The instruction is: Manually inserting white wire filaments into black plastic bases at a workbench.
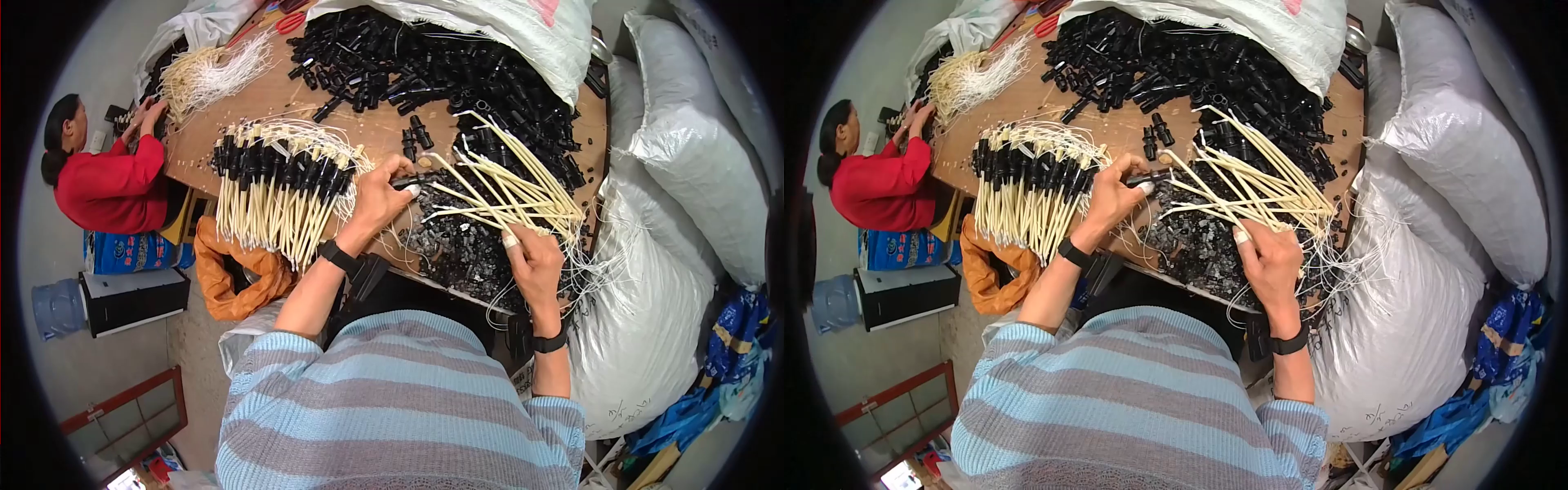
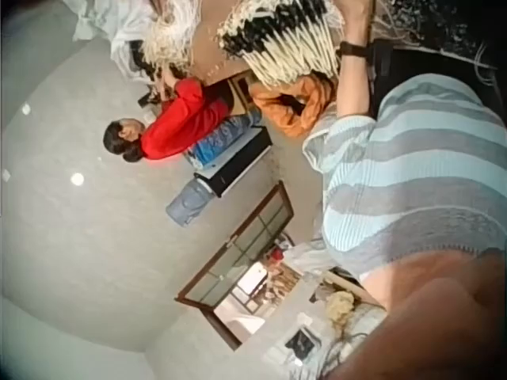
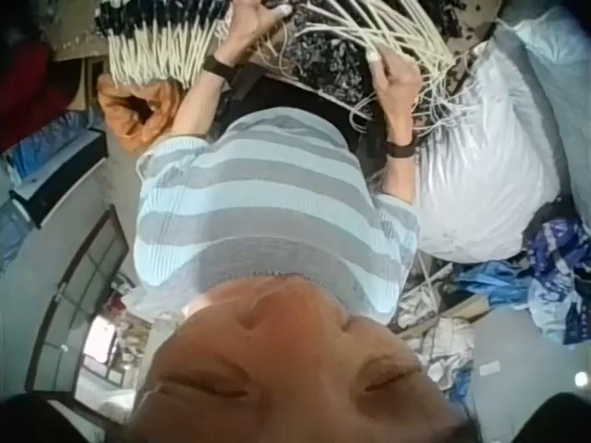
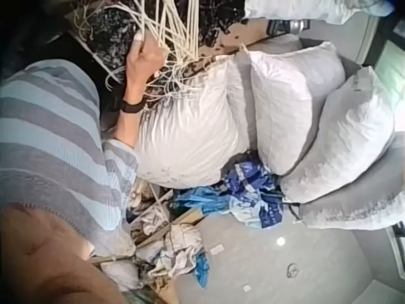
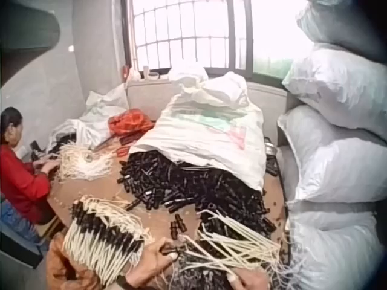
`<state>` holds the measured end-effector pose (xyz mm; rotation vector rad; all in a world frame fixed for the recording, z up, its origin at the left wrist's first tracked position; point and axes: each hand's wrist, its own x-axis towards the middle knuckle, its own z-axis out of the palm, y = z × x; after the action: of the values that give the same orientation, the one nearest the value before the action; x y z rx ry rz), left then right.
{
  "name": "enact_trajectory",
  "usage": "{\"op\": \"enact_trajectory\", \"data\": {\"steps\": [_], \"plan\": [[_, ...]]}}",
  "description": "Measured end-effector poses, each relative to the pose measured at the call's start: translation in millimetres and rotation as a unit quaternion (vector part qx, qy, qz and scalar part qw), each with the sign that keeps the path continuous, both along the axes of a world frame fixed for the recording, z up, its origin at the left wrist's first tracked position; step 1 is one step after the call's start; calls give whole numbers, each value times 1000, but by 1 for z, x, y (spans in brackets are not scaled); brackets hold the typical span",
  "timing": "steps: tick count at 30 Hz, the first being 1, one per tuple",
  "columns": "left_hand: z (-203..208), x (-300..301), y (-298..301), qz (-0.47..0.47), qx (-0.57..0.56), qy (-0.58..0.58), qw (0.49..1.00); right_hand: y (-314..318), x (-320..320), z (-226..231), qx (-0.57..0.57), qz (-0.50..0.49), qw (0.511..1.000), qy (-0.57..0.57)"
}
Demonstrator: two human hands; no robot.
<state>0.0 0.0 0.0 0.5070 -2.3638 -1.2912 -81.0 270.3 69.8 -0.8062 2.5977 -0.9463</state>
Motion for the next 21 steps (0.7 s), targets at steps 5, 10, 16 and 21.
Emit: {"op": "enact_trajectory", "data": {"steps": [5,10,16,21], "plan": [[23,12,1,-28,-89,2,996,-5,0,0,-187,97,949,234],[12,11,2,-81,-78,78,991,0,21,-8,-202,38,977,-54],[18,18,-6,-163,-53,-47,984,9,21,-18,-144,114,980,73],[26,19,-17,-255,-187,2,949,11,16,-13,-106,157,970,150]]}}
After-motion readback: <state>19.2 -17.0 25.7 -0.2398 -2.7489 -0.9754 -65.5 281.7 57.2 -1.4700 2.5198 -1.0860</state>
